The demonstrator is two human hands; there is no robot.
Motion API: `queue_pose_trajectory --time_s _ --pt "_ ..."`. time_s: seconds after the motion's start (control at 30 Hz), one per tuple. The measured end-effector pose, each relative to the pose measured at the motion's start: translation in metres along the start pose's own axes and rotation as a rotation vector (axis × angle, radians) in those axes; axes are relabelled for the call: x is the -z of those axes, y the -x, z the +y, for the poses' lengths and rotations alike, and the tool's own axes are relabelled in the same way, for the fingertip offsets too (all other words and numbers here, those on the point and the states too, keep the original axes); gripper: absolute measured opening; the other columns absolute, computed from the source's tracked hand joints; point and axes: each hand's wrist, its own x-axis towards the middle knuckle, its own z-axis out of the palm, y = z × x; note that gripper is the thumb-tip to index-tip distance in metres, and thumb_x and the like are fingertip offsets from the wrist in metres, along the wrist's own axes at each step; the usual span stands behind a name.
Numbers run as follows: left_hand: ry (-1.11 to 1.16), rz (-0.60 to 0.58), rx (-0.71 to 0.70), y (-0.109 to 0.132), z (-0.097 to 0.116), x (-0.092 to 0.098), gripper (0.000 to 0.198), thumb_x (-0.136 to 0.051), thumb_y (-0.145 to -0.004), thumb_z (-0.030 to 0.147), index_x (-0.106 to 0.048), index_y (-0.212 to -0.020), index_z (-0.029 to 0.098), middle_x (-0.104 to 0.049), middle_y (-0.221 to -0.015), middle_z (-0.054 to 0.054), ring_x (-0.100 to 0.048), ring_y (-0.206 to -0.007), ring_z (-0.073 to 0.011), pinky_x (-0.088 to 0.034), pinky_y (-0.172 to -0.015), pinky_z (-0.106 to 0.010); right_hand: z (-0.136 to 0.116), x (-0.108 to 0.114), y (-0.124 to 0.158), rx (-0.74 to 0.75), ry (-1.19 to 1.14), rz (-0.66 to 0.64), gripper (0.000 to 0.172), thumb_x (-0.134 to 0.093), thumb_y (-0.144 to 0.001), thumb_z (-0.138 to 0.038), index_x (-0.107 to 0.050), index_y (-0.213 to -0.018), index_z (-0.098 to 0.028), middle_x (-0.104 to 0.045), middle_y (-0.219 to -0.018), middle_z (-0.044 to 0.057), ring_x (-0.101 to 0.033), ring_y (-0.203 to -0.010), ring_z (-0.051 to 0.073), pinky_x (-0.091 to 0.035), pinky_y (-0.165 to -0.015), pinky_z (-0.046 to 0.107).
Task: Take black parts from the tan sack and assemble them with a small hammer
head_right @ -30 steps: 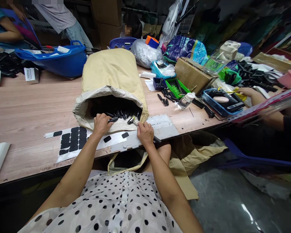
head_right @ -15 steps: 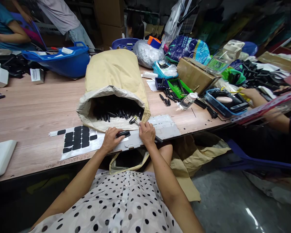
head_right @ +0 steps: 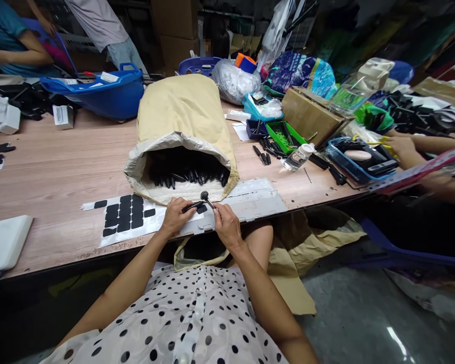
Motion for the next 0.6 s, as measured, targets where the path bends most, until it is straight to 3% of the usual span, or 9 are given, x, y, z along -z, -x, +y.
queue_pose_trajectory --time_s 0.4,0.6 --pt "-0.021 0.005 -0.020 0.000 -0.004 -0.004 0.014 -0.068 -0.086 0.031 -0.079 -0.094 0.027 -0.065 -0.080 -0.003 -0.055 -0.085 -0.0220 -0.045 -0.082 -0.037 -0.009 0.005 0.006 0.027 0.065 -0.013 0.035 -0.038 -0.103 -0.029 -0.070 -0.115 -0.021 -0.067 -0.090 0.007 -0.065 -0.086 0.018 -0.052 -0.078 0.026" --pt "-0.016 -0.039 -0.028 -0.002 -0.008 -0.004 0.016 -0.067 -0.089 0.033 -0.079 -0.096 0.027 -0.065 -0.080 -0.002 -0.054 -0.084 -0.0212 -0.044 -0.082 -0.037 -0.015 0.006 0.003 0.065 -0.073 0.018 0.036 -0.037 -0.104 -0.031 -0.070 -0.116 -0.023 -0.068 -0.091 0.007 -0.065 -0.088 0.018 -0.053 -0.081 0.028"
